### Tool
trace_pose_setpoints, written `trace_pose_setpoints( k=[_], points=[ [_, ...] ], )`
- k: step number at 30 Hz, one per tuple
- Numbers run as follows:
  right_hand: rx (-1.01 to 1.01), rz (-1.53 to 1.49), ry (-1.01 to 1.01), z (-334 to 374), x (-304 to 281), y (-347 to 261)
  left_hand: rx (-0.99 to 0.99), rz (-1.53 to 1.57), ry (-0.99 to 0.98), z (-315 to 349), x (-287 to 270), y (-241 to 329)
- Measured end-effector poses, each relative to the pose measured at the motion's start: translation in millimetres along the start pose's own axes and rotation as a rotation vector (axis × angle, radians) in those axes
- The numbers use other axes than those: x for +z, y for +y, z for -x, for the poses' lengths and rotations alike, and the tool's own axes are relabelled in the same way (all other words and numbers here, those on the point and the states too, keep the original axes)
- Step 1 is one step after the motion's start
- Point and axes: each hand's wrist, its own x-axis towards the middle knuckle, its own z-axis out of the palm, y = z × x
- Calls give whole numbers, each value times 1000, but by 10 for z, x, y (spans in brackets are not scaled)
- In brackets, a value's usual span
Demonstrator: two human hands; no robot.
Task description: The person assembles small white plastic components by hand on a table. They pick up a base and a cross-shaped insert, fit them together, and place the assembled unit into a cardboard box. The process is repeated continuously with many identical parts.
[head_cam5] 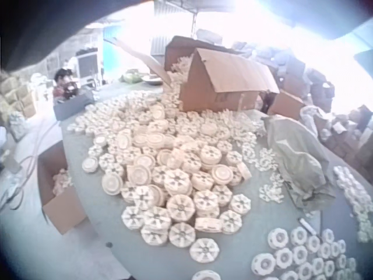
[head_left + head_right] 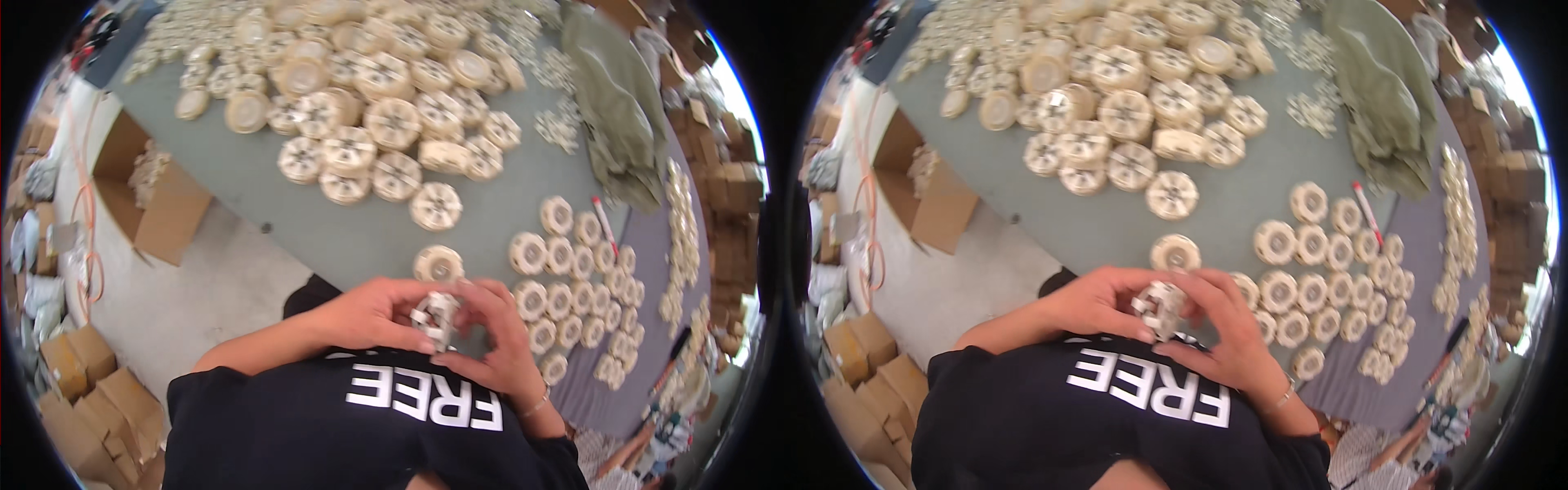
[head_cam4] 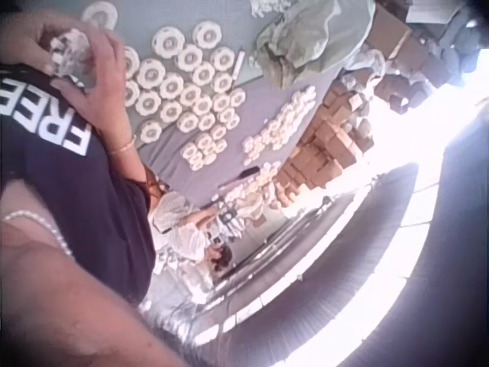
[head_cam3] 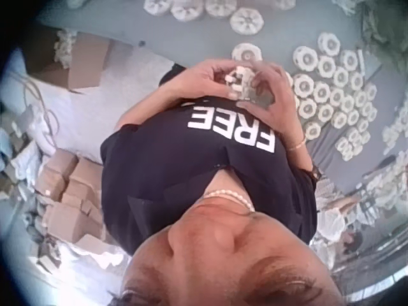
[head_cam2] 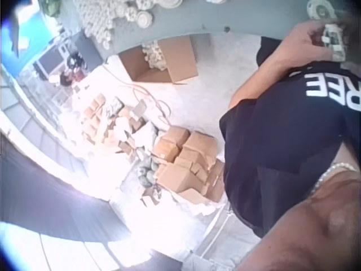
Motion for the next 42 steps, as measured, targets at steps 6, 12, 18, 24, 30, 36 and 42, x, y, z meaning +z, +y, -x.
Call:
trace_pose_setpoints(
  k=[6,12,18,24,30,36,42],
  points=[
    [-138,223,-10,-17,-57,55,-17,-51,-34,-74,1,-37],
    [-227,345,135,-44,-1,-21,-25,-152,103,-106,-37,-97],
    [-503,554,96,-96,114,88,180,-823,411,-59,157,-24],
    [-385,349,254,-171,191,-18,326,-472,553,-195,210,-93],
    [-392,448,236,-81,178,98,414,-762,602,-120,137,-134],
    [-67,-34,266,-2,172,-15,753,-1109,645,-137,229,-116],
    [-520,477,288,-110,261,194,352,-11,624,-281,16,-164]
  ],
)
